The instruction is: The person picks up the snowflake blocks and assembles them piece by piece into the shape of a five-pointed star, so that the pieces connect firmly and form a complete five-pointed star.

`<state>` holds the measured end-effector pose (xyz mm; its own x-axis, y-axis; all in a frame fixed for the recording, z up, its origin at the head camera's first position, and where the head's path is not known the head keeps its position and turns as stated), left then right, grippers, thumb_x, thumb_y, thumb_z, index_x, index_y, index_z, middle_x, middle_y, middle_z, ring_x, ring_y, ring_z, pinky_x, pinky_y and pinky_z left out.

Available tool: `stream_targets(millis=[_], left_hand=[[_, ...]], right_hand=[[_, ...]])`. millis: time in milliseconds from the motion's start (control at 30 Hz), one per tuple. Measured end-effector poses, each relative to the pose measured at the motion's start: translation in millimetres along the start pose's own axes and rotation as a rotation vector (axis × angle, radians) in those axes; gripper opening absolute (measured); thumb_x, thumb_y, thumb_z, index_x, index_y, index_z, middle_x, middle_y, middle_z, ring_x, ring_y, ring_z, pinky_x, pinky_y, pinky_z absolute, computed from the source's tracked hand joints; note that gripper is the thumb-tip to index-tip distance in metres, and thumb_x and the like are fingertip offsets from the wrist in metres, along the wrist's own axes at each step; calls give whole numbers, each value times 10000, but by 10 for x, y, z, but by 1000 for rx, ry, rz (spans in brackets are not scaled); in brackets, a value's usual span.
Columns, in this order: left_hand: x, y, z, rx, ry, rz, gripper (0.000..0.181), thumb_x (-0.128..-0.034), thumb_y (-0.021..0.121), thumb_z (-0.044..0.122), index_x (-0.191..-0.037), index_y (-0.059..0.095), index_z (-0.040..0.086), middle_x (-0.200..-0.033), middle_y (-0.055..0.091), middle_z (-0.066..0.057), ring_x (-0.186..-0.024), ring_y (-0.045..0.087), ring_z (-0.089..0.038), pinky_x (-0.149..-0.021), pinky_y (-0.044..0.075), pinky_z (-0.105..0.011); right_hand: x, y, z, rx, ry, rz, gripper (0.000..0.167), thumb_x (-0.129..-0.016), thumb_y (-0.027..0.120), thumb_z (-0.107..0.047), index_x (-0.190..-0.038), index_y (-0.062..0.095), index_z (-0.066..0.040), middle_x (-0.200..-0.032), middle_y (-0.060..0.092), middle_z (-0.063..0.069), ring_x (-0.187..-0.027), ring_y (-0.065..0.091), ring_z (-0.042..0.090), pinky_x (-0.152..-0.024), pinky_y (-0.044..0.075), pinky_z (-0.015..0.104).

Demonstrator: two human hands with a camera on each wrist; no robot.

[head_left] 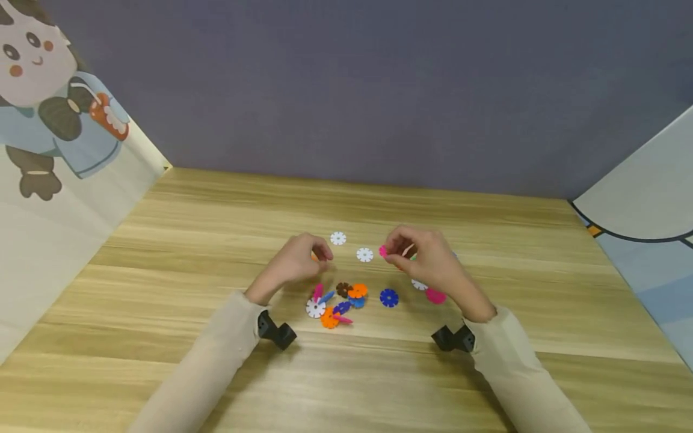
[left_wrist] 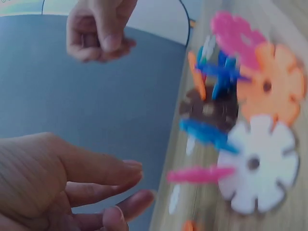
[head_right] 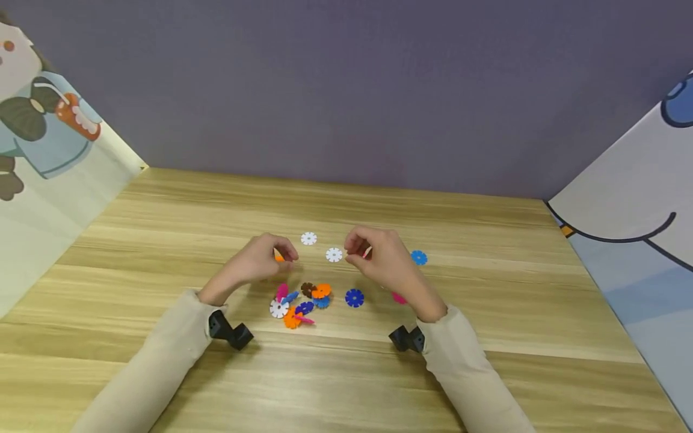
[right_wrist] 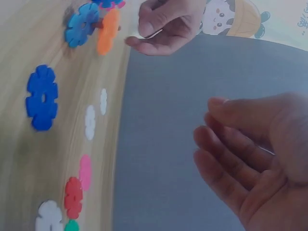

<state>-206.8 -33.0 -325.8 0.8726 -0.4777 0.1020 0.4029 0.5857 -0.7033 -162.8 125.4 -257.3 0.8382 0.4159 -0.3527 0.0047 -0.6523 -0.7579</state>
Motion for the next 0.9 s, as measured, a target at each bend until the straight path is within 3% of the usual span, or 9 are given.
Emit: stream_targets(millis=[100, 367, 633, 800, 900], left_hand=[[-22, -93, -79, -28, -17, 56, 138, -825, 677, 93, -945, 685, 23, -914, 670, -99, -868, 597, -235, -805, 483, -376], [-54, -191, -249, -68, -82, 98, 279, -795, 718, 97, -1057, 667, 17, -1067, 623, -187, -991, 569, -314, -865, 479, -438], [-94, -66, -412, -128, -155, 31, 389, -744, 768, 95, -1099, 637, 6, -984, 629, -139, -864, 566, -245, -809, 499, -384], [-109, -32, -454, -158, -178, 52, 248, -752, 757, 71, -967, 656, -2, -954, 638, -127, -840, 566, -240, -807, 515, -383], [-112, 0, -444, -145, -179, 49, 158, -766, 735, 50, -889, 648, 5, -879, 636, -115, -772, 560, -223, -727, 519, -338]], right_hand=[[31, 33, 38, 21, 8, -22, 132, -798, 731, -3, -853, 633, -71, -784, 665, 17, -717, 637, 145, -596, 530, 235], [116, 167, 156, 68, 45, -104, 185, -766, 750, 19, -889, 631, -52, -809, 667, 27, -736, 629, 138, -636, 534, 244], [198, 357, 316, 54, 136, -273, 232, -775, 732, 15, -991, 651, -15, -913, 683, 84, -828, 627, 216, -753, 547, 367], [218, 433, 354, 90, 143, -326, 291, -749, 757, 4, -1021, 658, -26, -910, 679, 59, -824, 609, 191, -734, 529, 312], [232, 478, 369, 98, 148, -350, 298, -739, 764, 0, -1018, 662, -22, -901, 674, 59, -796, 593, 176, -709, 514, 285]])
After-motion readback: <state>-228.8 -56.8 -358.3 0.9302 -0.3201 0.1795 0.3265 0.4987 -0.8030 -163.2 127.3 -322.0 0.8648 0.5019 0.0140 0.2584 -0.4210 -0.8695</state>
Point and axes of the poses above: each hand's wrist, its own x-axis away from the middle knuckle, its own y-axis out of the palm, z = x × y, the point moved 10 cm from there along -x, towards the middle knuckle
